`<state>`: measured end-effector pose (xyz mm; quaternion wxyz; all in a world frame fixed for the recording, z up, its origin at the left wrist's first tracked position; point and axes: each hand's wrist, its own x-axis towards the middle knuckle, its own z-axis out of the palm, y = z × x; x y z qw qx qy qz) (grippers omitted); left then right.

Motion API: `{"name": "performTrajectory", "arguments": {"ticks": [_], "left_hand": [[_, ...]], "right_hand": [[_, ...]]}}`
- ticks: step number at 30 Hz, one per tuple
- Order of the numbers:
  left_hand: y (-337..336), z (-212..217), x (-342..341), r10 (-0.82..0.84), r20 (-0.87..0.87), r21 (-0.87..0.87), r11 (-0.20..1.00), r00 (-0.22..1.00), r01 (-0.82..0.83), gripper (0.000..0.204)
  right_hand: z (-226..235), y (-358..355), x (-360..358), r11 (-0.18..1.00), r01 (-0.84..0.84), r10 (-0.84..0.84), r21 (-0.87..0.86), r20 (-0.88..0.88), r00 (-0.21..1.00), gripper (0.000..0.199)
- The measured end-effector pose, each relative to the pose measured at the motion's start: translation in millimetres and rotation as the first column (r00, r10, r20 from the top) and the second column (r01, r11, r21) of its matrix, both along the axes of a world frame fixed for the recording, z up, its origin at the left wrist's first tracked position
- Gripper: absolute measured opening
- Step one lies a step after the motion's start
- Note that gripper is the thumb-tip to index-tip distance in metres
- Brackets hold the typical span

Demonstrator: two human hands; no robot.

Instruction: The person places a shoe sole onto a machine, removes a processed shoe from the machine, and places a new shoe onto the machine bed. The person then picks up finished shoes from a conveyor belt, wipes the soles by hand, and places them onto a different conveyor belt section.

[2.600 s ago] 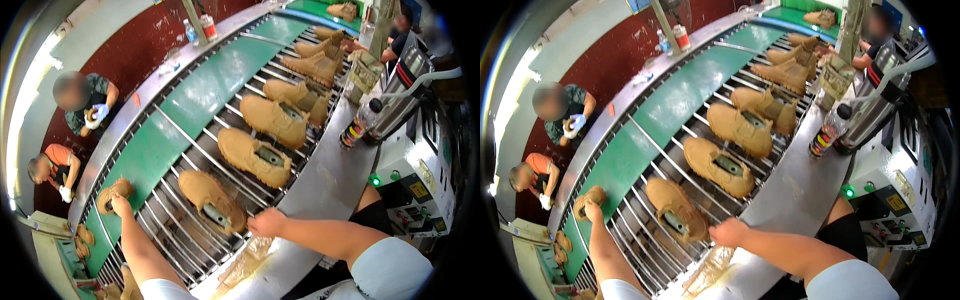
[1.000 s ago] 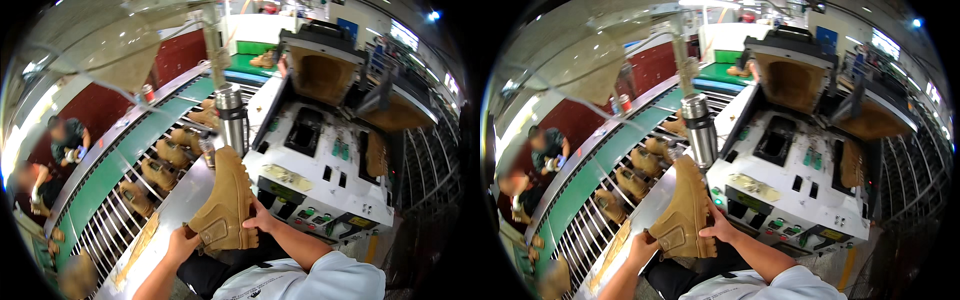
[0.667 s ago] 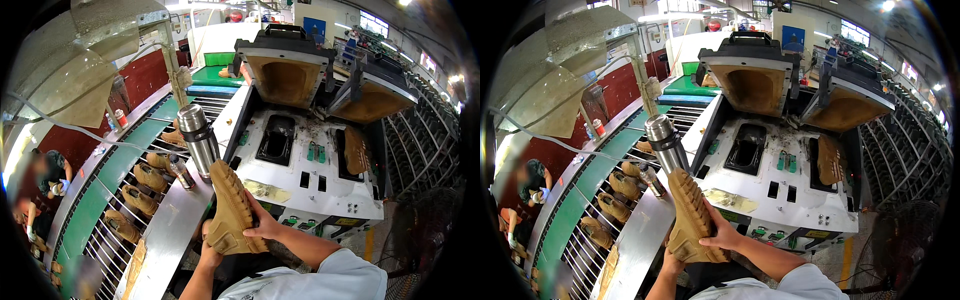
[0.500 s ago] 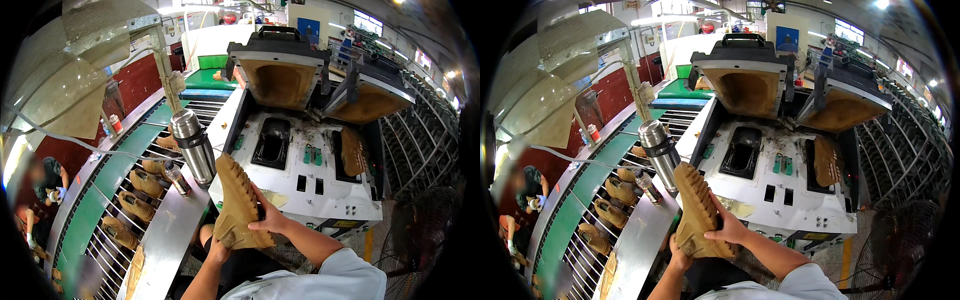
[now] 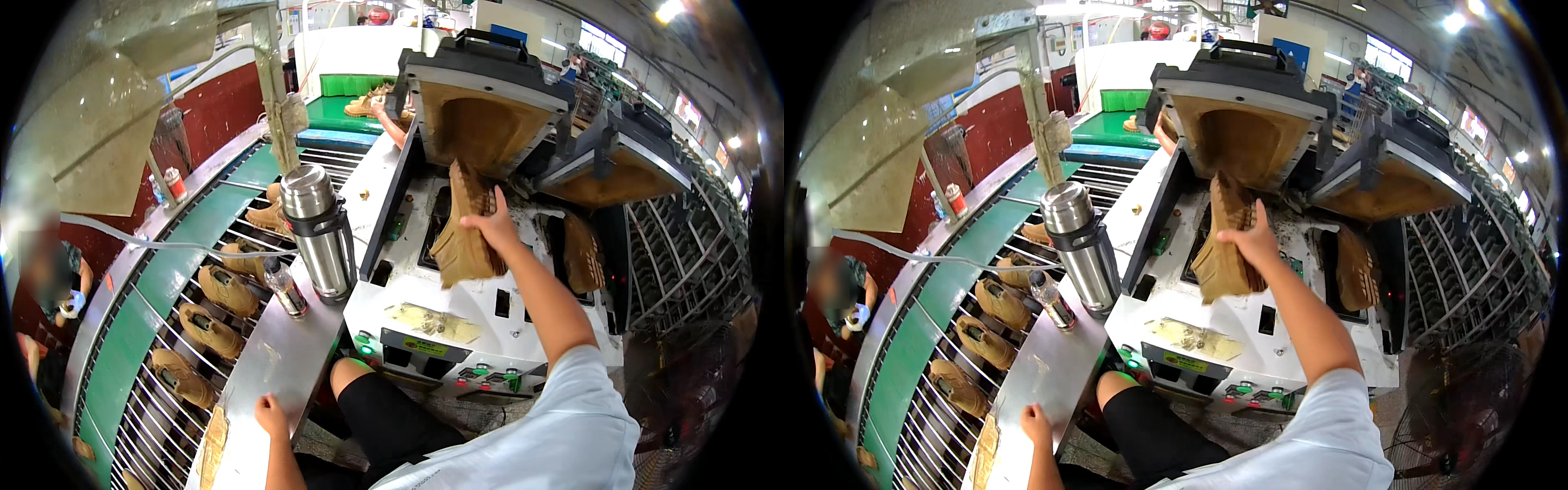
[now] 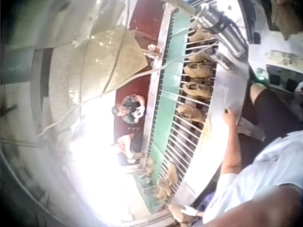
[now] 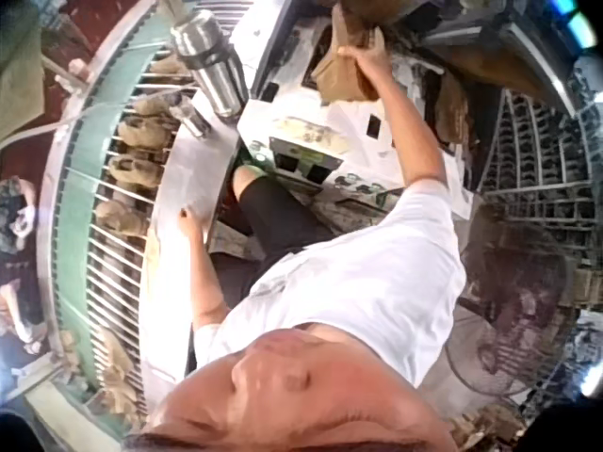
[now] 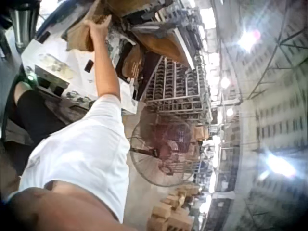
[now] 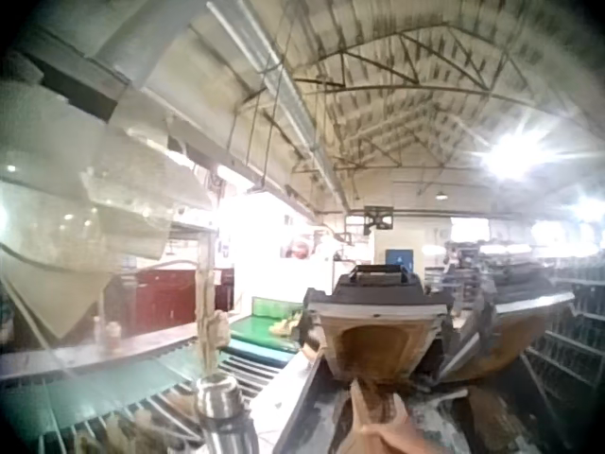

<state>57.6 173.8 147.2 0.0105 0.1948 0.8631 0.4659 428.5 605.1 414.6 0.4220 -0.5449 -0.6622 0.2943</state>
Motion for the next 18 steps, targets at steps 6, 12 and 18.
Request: {"name": "performTrajectory", "arguments": {"ticks": [6, 12, 18], "left_hand": [[-61.9, -89.4, -30.8, -0.165, -0.478, -0.304, 0.953, 0.863, 0.014, 0.028], [-56.6, -93.6, -29.1, -0.122, -0.397, -0.378, 0.925, 0.909, -0.041, 0.023], [-66.8, -119.8, -33.8, -0.216, -0.362, -0.587, 0.809, 0.907, -0.042, 0.016]], "right_hand": [[16.1, 84.8, -41.2, 0.950, 0.249, -0.149, -0.188, 0.426, 0.892, 0.121], [-22.9, 113.2, -69.0, 0.907, 0.337, -0.162, -0.251, 0.531, 0.832, 0.117], [-35.0, 116.6, -73.4, 0.923, 0.254, -0.009, -0.291, 0.642, 0.767, 0.110]]}}
